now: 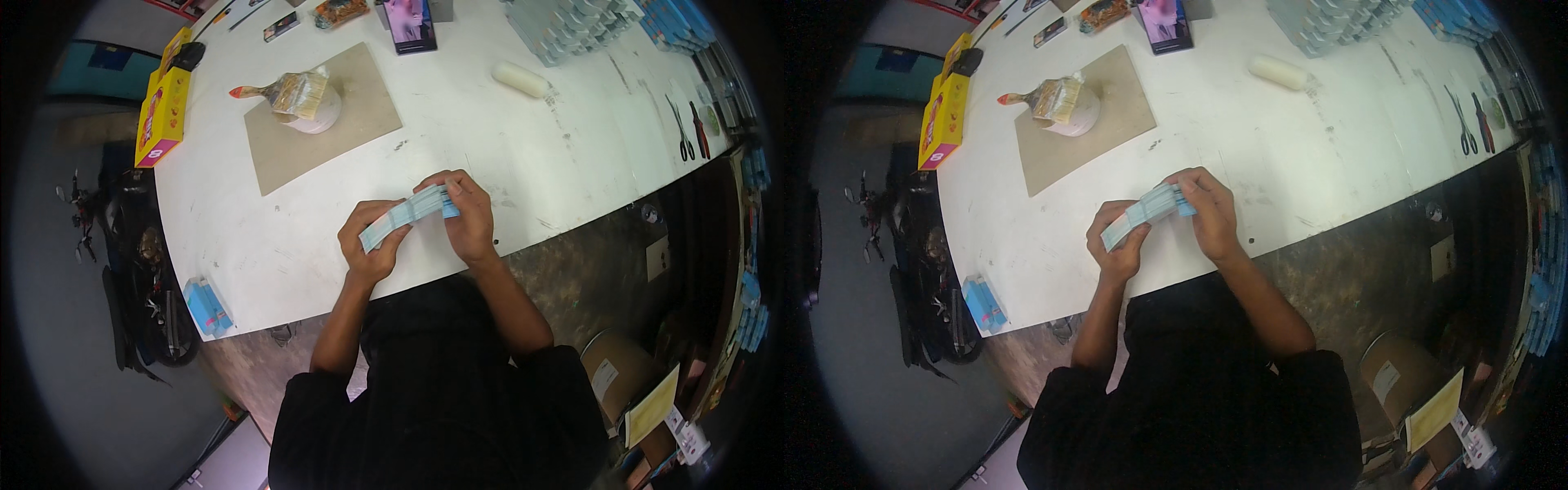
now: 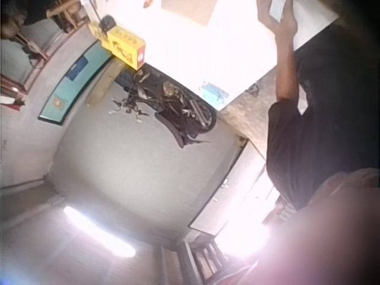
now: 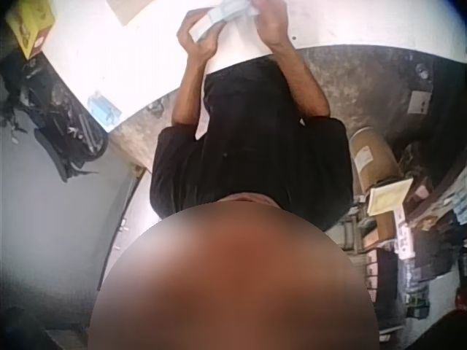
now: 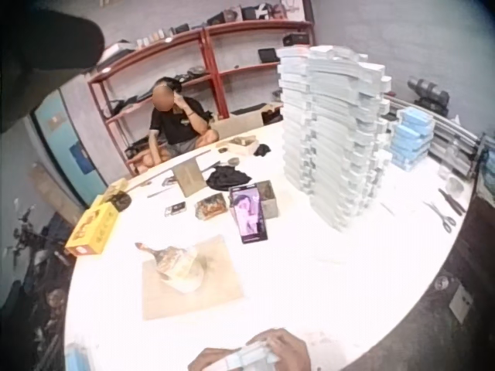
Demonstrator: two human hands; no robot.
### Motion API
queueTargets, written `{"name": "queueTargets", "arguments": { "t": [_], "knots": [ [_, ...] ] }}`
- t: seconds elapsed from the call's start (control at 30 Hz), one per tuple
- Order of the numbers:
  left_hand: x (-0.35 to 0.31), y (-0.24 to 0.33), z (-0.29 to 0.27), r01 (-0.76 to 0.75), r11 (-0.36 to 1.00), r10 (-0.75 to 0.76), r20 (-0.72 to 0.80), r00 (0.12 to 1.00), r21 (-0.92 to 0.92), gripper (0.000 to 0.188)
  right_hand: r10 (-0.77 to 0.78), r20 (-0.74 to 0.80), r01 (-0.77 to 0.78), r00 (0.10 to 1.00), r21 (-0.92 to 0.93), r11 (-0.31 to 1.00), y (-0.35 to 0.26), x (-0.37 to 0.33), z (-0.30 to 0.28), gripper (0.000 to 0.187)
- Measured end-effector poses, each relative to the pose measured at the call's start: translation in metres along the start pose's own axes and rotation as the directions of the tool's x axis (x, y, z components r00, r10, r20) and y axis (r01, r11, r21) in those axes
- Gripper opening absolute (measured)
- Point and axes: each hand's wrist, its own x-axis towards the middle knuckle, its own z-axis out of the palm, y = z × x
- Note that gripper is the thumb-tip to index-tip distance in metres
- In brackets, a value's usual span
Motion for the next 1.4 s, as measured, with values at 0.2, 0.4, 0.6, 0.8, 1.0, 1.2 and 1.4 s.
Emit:
{"name": "queueTargets", "arguments": {
  "t": [0.2,0.4,0.6,0.8,1.0,1.2,1.4],
  "knots": [
    [-0.009,0.001,0.002,-0.011,1.000,0.011,-0.009,1.000,0.021,0.034,-0.115,-0.007,0.114,0.993,-0.084,0.990,0.007,-0.002,0.001,0.029],
    [-0.012,0.001,0.004,0.004,1.000,-0.003,-0.029,1.000,0.024,0.034,-0.114,-0.016,0.112,0.993,-0.083,0.990,0.008,-0.004,0.005,0.029],
    [-0.008,0.001,-0.006,0.030,0.999,-0.028,-0.047,0.999,0.043,0.035,-0.049,0.038,0.054,0.998,-0.125,0.991,-0.004,-0.008,0.003,0.035],
    [-0.031,0.003,-0.007,0.134,0.971,-0.167,-0.164,0.972,-0.197,0.036,-0.186,0.213,0.251,0.959,-0.334,0.909,-0.036,-0.022,0.015,0.054],
    [-0.021,0.016,-0.023,0.089,0.905,-0.144,-0.103,0.984,-0.415,0.042,-0.214,0.331,0.358,0.919,-0.475,0.804,-0.063,-0.041,0.040,0.082],
    [-0.029,0.015,-0.025,0.173,0.734,-0.337,-0.131,0.932,-0.657,0.053,-0.086,0.280,0.177,0.956,-0.316,0.932,-0.049,-0.040,0.016,0.100],
    [-0.030,0.013,-0.004,0.372,0.581,-0.558,-0.021,0.830,-0.724,0.083,-0.011,-0.038,-0.006,0.999,-0.426,0.905,-0.022,-0.052,0.044,0.029]
  ]
}}
